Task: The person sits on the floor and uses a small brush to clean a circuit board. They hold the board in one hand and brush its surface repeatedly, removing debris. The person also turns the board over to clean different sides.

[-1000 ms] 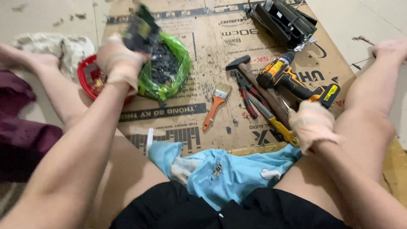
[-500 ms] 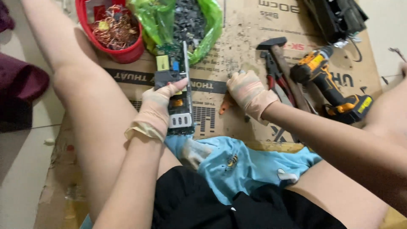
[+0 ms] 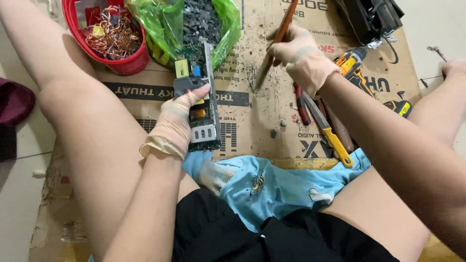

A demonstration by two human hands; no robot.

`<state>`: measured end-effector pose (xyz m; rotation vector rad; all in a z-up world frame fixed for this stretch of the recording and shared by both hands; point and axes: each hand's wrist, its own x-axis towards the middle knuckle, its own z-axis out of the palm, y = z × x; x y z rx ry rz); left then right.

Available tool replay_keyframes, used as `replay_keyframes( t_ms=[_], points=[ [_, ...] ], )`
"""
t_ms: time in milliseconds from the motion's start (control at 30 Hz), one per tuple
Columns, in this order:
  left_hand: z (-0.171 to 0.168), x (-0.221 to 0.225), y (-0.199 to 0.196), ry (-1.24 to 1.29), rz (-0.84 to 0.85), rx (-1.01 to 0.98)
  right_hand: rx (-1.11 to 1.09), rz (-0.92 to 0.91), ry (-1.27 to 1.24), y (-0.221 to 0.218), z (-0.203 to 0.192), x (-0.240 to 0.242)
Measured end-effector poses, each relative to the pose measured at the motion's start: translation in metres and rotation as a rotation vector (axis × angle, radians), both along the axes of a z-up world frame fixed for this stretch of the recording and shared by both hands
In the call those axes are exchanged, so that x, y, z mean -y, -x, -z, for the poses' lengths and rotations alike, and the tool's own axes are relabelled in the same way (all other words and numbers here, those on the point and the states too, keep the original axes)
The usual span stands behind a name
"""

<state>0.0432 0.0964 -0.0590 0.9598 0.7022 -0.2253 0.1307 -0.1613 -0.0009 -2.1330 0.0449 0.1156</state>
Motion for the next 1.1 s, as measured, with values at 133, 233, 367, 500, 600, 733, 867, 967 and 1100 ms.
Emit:
replay_keyframes(
  t_ms=[133, 233, 367, 500, 600, 733, 867, 967, 1100],
  points=[
    [0.01, 0.002, -0.006, -0.036, 0.027, -0.055, -0.186, 0.123, -0.276, 0.007, -0.008, -0.003],
    [0.018, 0.003, -0.008, -0.113, 0.038, -0.063, -0.138, 0.323, -0.409, 0.024, -0.025, -0.003],
    [0.005, -0.001, 0.001, -0.079, 0.035, -0.053, -0.045, 0.296, -0.043, 0.061, -0.039, 0.028],
    [0.011, -0.002, 0.005, 0.028, 0.001, 0.005, -0.357, 0.357, 0.564, 0.109, -0.063, 0.015],
    [0.016, 0.013, 0.003, -0.183, -0.014, -0.006, -0.521, 0.261, 0.653, 0.127, -0.051, 0.007],
    [0.009, 0.012, 0.012, -0.201, 0.005, -0.037, -0.313, 0.407, -0.008, 0.089, 0.017, 0.044],
    [0.012, 0.01, 0.008, -0.208, 0.01, -0.024, -0.121, 0.502, -0.218, 0.11, -0.022, 0.042],
    [0.013, 0.01, 0.006, -0.205, 0.0, -0.017, -0.166, 0.514, 0.058, 0.118, -0.01, 0.064],
    [0.006, 0.015, 0.008, -0.246, 0.019, -0.04, -0.33, 0.408, 0.621, 0.145, -0.001, 0.056]
  ],
)
